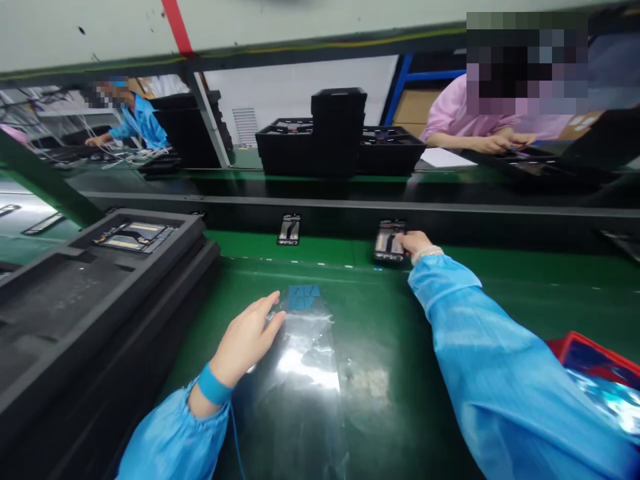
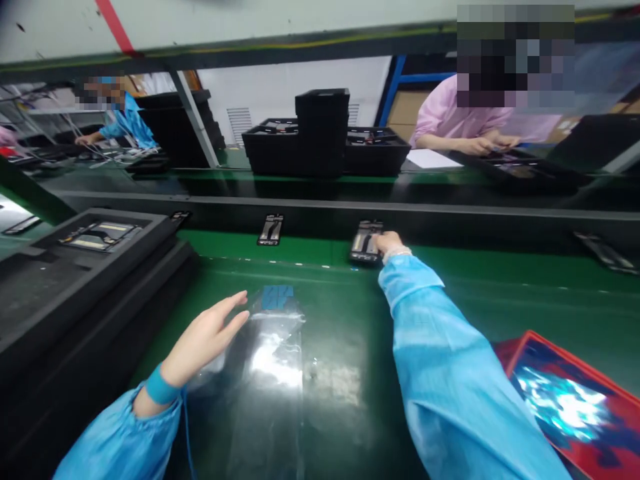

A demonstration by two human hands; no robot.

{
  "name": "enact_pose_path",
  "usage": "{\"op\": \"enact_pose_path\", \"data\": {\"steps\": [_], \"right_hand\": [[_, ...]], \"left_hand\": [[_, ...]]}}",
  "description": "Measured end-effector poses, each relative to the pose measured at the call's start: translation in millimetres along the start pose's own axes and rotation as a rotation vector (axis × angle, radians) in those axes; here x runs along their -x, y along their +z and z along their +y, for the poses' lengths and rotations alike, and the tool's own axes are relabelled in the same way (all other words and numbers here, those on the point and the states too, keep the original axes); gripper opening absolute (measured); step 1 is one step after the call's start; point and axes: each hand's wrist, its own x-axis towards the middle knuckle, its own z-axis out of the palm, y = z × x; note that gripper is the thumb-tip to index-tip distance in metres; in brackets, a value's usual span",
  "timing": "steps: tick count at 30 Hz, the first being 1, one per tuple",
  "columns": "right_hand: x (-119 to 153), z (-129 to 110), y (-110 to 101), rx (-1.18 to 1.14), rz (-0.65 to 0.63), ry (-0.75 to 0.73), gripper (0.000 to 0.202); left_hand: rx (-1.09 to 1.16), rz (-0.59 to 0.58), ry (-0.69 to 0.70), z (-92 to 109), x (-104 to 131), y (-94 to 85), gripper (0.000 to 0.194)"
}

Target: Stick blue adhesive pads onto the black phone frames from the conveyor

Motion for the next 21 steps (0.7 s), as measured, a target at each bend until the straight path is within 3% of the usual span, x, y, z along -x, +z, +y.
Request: {"op": "enact_pose_path", "data": {"steps": [4, 8, 12, 17, 21], "right_hand": [[-27, 17, -6, 0.128, 0.024, 0.044, 0.036], [-20, 15, 9, 0.241, 0.042, -0.069, 0.031], [35, -6, 47, 0.317, -0.083, -0.318, 0.023], [123, -33, 85, 0.407, -0.259, -0.666, 0.013], [141, -41, 101, 0.527, -0.26, -0.764, 0.013]], "left_hand": [[-0.158, -0.035, 0.079, -4, -35, 20.6, 0.041], [-0.156, -0.056, 0.179, -2, -65, 53.5, 0.052], [-0.176, -0.054, 0.197, -4, -78, 72.8, 0.052], [-0.196, -0.003, 0.194, -4, -79, 74.5, 0.036], [-0.191, 0.044, 0.161, -1, -82, 75.0, 0.035]]}}
